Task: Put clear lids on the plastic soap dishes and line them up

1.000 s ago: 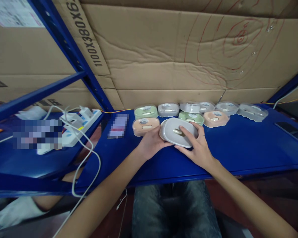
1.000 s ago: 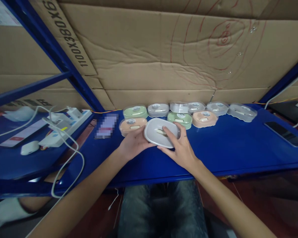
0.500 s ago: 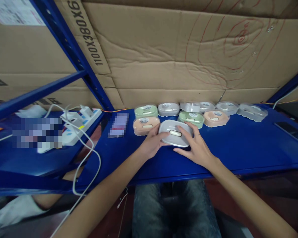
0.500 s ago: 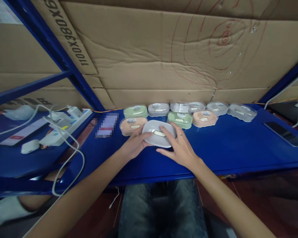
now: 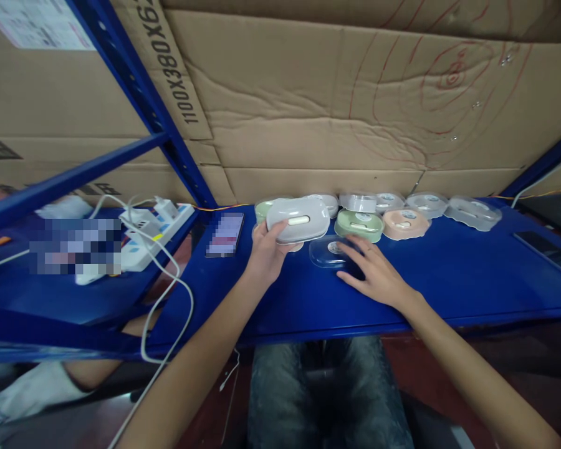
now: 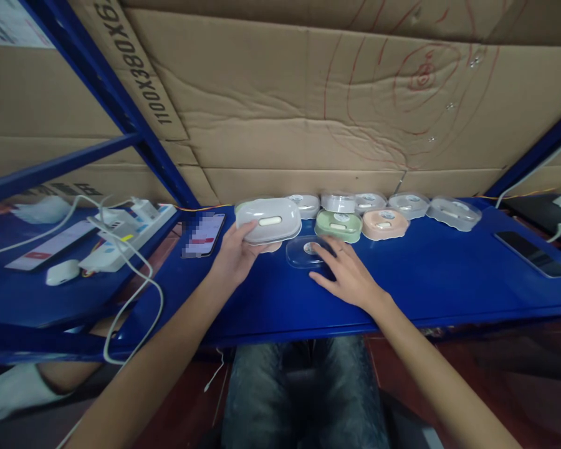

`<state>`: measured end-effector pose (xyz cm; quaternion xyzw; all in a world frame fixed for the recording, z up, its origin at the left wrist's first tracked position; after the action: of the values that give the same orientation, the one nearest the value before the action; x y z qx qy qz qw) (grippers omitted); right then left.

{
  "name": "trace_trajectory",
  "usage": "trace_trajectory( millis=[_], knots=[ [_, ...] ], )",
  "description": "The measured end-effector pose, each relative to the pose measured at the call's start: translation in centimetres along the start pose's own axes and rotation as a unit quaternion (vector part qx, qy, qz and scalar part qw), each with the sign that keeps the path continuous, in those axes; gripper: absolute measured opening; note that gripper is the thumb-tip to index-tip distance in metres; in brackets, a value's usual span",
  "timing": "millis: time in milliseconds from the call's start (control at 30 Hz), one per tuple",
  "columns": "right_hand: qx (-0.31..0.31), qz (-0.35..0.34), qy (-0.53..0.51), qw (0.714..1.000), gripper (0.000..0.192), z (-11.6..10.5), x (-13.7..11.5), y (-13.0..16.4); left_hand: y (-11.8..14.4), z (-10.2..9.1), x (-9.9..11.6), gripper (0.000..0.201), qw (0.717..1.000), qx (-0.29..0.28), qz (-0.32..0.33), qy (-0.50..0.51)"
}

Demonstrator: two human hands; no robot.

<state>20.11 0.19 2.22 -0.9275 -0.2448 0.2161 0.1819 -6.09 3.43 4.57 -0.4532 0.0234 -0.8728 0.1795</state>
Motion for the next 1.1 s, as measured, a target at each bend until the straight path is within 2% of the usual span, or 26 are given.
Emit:
trace_trajectory(
  millis=[67, 133, 300, 400, 600, 733, 833, 1000, 1100],
  knots=[
    [-0.036, -0.004, 0.011, 0.999, 0.061, 0.2, -0.1, 0.0, -0.1, -0.1, -0.1, 0.053, 1.000, 0.003, -0.009, 0.012],
    [-0.041, 0.008, 0.007, 0.999, 0.059, 0.0, 0.0, 0.0, -0.1, -0.1, -0.2, 0.052, 0.999, -0.003, -0.022, 0.031],
    [-0.077, 0.008, -0.013, 0.997, 0.069, -0.1, -0.2, 0.6, 0.1, 0.3, -0.5, 0.049, 0.997, -0.021, -0.048, 0.053],
    [-0.089, 0.016, -0.066, 0.994, 0.070, -0.5, -0.1, 0.8, 0.3, 0.4, -0.6, 0.049, 0.997, -0.021, -0.052, 0.047],
    [0.000, 0.032, -0.253, 0.967, 0.052, -4.7, 0.5, 0.2, 0.3, 0.2, -1.1, 0.048, 0.998, -0.014, -0.049, 0.045],
    [0.113, 0.039, -0.260, 0.958, 0.050, -6.7, -0.3, -2.0, 0.7, 0.5, -1.0, 0.047, 0.996, -0.022, -0.069, 0.042],
    [0.155, 0.023, -0.190, 0.969, 0.059, -5.5, -1.6, -4.3, 1.2, 1.0, -0.9, 0.044, 0.993, -0.049, -0.102, 0.039],
    [0.111, -0.026, -0.143, 0.983, 0.064, -1.4, -2.5, -5.7, 1.5, 1.2, -1.6, 0.040, 0.983, -0.100, -0.146, 0.035],
    [0.107, -0.032, -0.152, 0.982, 0.064, -0.4, -2.3, -5.1, 1.6, 1.1, -2.1, 0.041, 0.980, -0.111, -0.159, 0.039]
  ],
)
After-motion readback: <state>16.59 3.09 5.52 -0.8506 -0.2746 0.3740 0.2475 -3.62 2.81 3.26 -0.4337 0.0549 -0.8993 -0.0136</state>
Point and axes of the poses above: each hand's wrist, its own y-axis away from the middle knuckle, its own z-axis out of the palm, x = y × z, the point moved 4 cm from there along -y, towards the middle knuckle, and after that the axes turned 14 degrees about z, right-handed, at the moved point
